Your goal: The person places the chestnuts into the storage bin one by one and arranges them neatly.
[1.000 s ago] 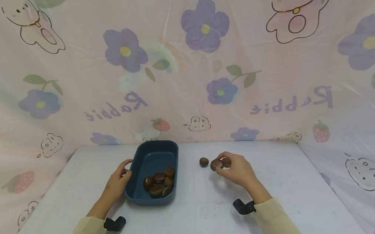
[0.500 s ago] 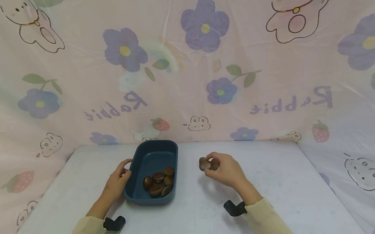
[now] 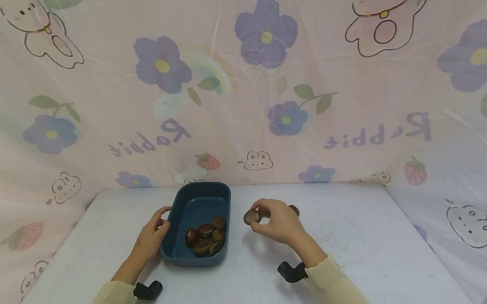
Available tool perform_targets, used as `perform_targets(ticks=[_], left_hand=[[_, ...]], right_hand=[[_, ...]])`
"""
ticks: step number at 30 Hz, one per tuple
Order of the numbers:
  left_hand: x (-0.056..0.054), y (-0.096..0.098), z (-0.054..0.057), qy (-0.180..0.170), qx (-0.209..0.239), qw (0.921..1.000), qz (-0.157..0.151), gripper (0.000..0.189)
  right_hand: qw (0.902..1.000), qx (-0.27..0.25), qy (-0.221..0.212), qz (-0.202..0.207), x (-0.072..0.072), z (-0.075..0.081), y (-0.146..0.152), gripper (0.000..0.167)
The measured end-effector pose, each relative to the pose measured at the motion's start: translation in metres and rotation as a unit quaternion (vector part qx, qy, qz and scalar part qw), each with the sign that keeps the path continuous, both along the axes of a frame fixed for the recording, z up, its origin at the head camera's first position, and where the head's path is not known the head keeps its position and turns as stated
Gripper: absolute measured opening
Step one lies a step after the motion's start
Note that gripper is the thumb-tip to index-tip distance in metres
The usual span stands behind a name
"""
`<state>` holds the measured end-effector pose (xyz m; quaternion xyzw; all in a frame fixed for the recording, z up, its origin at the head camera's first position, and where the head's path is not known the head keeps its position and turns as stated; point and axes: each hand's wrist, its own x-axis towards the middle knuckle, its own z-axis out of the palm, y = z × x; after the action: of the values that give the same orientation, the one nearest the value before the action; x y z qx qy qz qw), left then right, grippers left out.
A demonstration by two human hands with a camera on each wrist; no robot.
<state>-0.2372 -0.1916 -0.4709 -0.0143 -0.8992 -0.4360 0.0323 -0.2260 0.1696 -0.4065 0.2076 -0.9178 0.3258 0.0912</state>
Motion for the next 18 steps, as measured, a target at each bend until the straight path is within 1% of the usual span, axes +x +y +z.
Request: perform_targets(ticks=[6, 10, 18], left_hand=[[0.0, 0.0, 0.0, 0.007, -0.003, 1.0, -0.005, 0.045], [0.0, 0.0, -0.001, 0.011, -0.003, 0.9999, -0.006, 0.045], [0.0, 0.0, 0.0, -0.007, 0.0, 1.0, -0.002, 0.045]], right_hand=[[0.9999, 0.003, 0.003, 0.01, -0.001, 0.001, -0.012, 0.027], [0.9999, 0.001, -0.002, 0.015, 0.0, 0.003, -0.022, 0.028], [0.9992, 0.016, 0.003, 0.037, -0.003, 0.003, -0.041, 0.027]])
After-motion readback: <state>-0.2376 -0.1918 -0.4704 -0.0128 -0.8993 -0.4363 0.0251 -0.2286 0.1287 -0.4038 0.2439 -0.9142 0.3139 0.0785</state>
